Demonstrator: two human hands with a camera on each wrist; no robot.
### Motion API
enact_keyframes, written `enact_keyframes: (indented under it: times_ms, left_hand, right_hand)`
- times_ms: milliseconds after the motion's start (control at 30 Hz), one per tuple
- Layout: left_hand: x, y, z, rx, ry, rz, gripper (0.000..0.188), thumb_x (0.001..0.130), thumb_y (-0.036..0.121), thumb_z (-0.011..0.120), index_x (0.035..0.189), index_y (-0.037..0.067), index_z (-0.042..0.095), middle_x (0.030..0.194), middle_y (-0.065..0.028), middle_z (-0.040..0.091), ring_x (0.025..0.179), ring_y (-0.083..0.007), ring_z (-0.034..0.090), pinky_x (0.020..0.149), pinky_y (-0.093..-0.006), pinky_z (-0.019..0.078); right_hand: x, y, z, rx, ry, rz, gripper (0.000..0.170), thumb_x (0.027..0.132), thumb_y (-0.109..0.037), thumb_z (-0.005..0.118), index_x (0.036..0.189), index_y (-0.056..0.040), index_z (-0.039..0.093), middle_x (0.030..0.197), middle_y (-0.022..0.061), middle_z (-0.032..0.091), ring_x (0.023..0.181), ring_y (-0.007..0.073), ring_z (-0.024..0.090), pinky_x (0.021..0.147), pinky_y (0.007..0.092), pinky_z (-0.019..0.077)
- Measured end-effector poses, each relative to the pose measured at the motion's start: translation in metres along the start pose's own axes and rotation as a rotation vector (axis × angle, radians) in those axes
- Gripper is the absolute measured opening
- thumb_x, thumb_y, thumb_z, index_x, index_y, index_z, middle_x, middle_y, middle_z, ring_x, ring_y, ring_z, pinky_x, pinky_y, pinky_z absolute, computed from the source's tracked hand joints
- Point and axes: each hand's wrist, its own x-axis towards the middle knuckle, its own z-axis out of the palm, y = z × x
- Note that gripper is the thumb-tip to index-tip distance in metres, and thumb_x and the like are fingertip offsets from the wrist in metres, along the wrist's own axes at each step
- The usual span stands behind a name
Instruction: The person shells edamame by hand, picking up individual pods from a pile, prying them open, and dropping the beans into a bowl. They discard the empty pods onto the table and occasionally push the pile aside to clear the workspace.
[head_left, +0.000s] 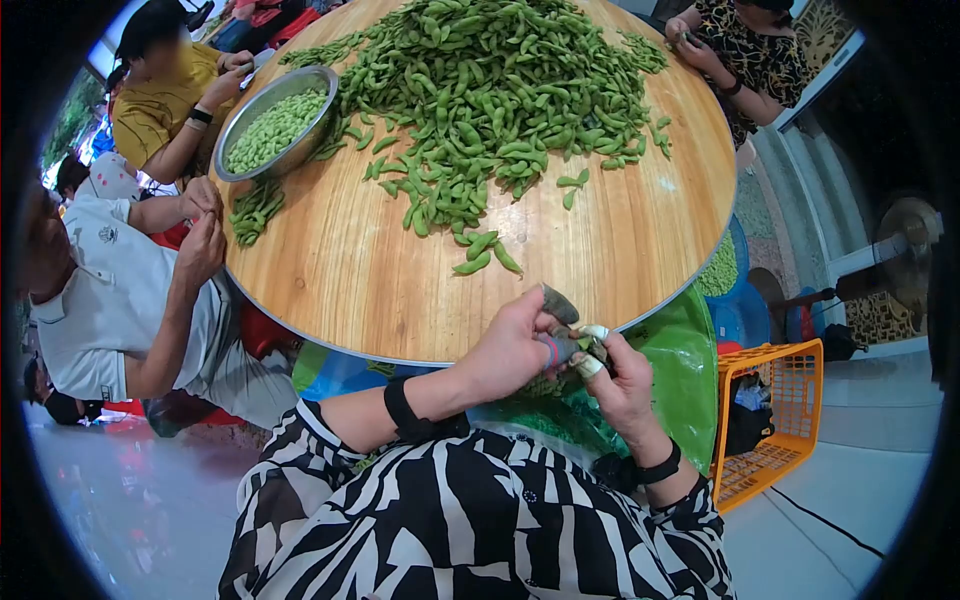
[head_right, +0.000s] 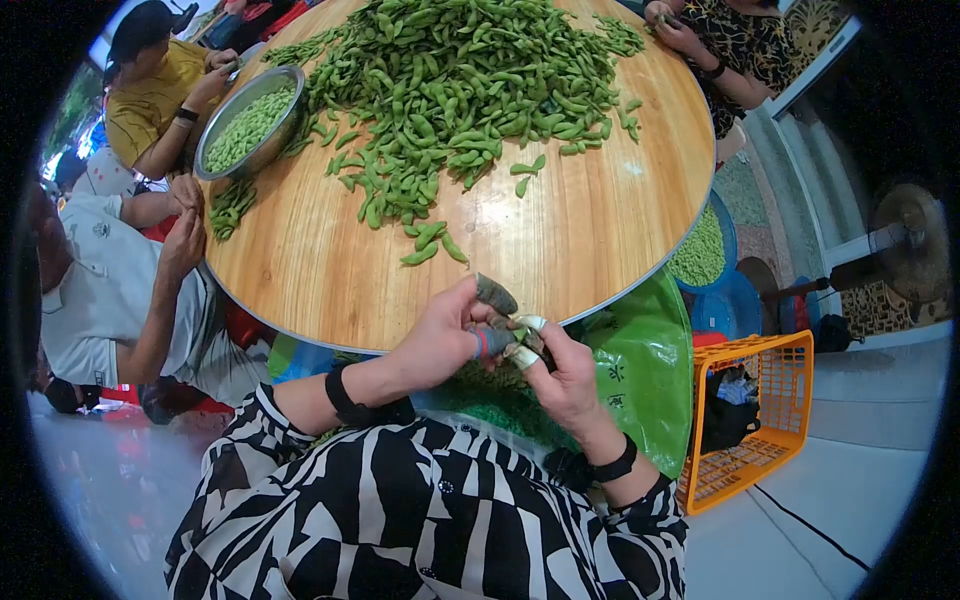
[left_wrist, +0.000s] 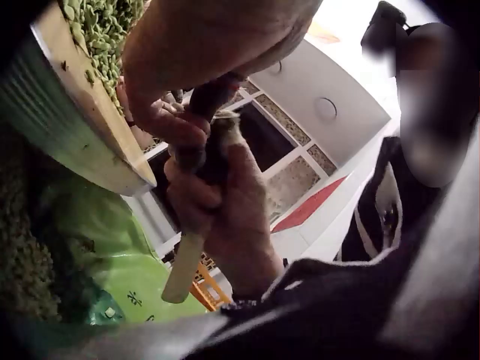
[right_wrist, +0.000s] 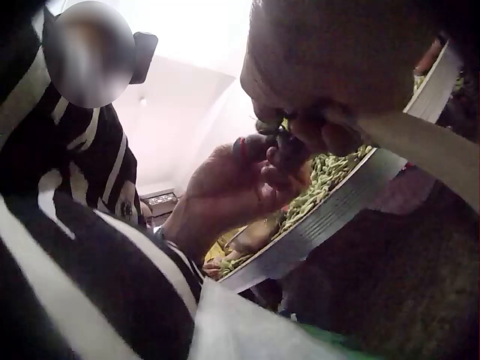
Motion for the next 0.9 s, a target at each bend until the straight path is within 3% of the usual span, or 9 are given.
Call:
enact_keyframes:
  times_ms: [100, 167, 267, 367, 500, 600, 700, 767, 900]
  left_hand:
    - [-0.010, 0.006, -0.004, 0.040, -0.016, 0.006, 0.027, 0.085, -0.002, 0.060, 0.110, 0.003, 0.051, 0.094, -0.0054, 0.062, 0.077, -0.0125, 0.060, 0.063, -0.0273, 0.0524]
    - [-0.025, 0.017, -0.019, 0.464, 0.065, 0.247, 0.018, 0.084, -0.001, 0.061, 0.101, 0.002, 0.056, 0.095, -0.0043, 0.062, 0.080, -0.0120, 0.060, 0.069, -0.0299, 0.0519]
    - [-0.047, 0.059, -0.053, 1.430, 0.305, 0.443, 0.017, 0.074, -0.001, 0.063, 0.091, 0.002, 0.059, 0.091, -0.0130, 0.058, 0.080, -0.0284, 0.059, 0.071, -0.0367, 0.0480]
    - [-0.034, 0.059, -0.087, 1.624, 0.430, 0.614, 0.017, 0.071, 0.003, 0.064, 0.087, 0.002, 0.058, 0.089, -0.0142, 0.057, 0.088, -0.0334, 0.053, 0.077, -0.0426, 0.0447]
    - [-0.006, 0.042, -0.080, 1.544, 0.373, 0.628, 0.017, 0.073, 0.002, 0.063, 0.088, 0.001, 0.057, 0.087, -0.0159, 0.057, 0.084, -0.0339, 0.055, 0.075, -0.0428, 0.0455]
    - [0.004, 0.034, -0.078, 1.466, 0.341, 0.487, 0.021, 0.073, 0.000, 0.063, 0.092, 0.003, 0.056, 0.086, -0.0178, 0.056, 0.080, -0.0393, 0.054, 0.070, -0.0443, 0.0458]
    - [0.006, 0.031, -0.079, 1.378, 0.328, 0.503, 0.021, 0.075, -0.002, 0.063, 0.094, 0.001, 0.056, 0.080, -0.0138, 0.058, 0.073, -0.0311, 0.058, 0.065, -0.0387, 0.0472]
    - [-0.004, 0.045, -0.064, 0.761, 0.284, -0.005, 0.020, 0.079, -0.002, 0.064, 0.099, 0.000, 0.060, 0.081, -0.0059, 0.062, 0.070, -0.0164, 0.059, 0.062, -0.0306, 0.0469]
    - [-0.014, 0.046, -0.042, 0.425, 0.212, -0.022, 0.021, 0.082, -0.001, 0.065, 0.103, -0.001, 0.064, 0.088, -0.0013, 0.064, 0.075, -0.0073, 0.057, 0.064, -0.0234, 0.0467]
  right_hand:
    - [0.001, 0.001, 0.005, -0.034, -0.002, -0.134, 0.033, 0.080, -0.001, 0.061, 0.113, 0.0024, 0.058, 0.084, 0.0110, 0.066, 0.071, 0.0159, 0.064, 0.065, 0.0265, 0.0498]
    - [0.002, 0.003, 0.001, -0.096, -0.086, -0.146, 0.030, 0.081, -0.002, 0.061, 0.111, 0.0019, 0.059, 0.081, 0.0101, 0.065, 0.067, 0.0157, 0.062, 0.062, 0.0273, 0.0481]
    - [0.001, 0.012, -0.007, -0.273, -0.261, -0.171, 0.022, 0.084, -0.004, 0.059, 0.106, 0.0008, 0.060, 0.071, 0.0092, 0.058, 0.060, 0.0162, 0.057, 0.057, 0.0287, 0.0455]
    - [0.003, 0.016, 0.005, -0.140, -0.208, -0.158, 0.026, 0.089, -0.007, 0.053, 0.113, 0.0015, 0.057, 0.069, 0.0057, 0.056, 0.056, 0.0129, 0.052, 0.054, 0.0267, 0.0426]
    - [0.014, -0.012, 0.007, 0.047, -0.237, -0.002, 0.032, 0.093, -0.011, 0.046, 0.121, 0.0029, 0.051, 0.070, 0.0107, 0.056, 0.061, 0.0184, 0.056, 0.057, 0.0291, 0.0437]
    - [0.014, -0.014, 0.005, 0.214, -0.301, 0.177, 0.038, 0.097, -0.016, 0.039, 0.129, 0.0027, 0.047, 0.069, 0.0044, 0.054, 0.056, 0.0094, 0.048, 0.052, 0.0242, 0.0387]
    - [0.015, -0.015, 0.008, 0.352, -0.209, 0.224, 0.038, 0.097, -0.014, 0.037, 0.131, 0.0005, 0.047, 0.067, 0.0012, 0.052, 0.052, 0.0053, 0.043, 0.047, 0.0198, 0.0334]
    - [0.018, -0.017, 0.007, 0.381, -0.185, 0.256, 0.040, 0.099, -0.018, 0.036, 0.133, 0.0006, 0.046, 0.065, 0.0014, 0.050, 0.051, 0.0060, 0.044, 0.045, 0.0190, 0.0331]
    - [0.024, -0.023, 0.014, 0.472, -0.175, 0.264, 0.040, 0.100, -0.016, 0.035, 0.136, -0.0023, 0.043, 0.066, -0.0002, 0.050, 0.051, 0.0049, 0.043, 0.046, 0.0180, 0.0340]
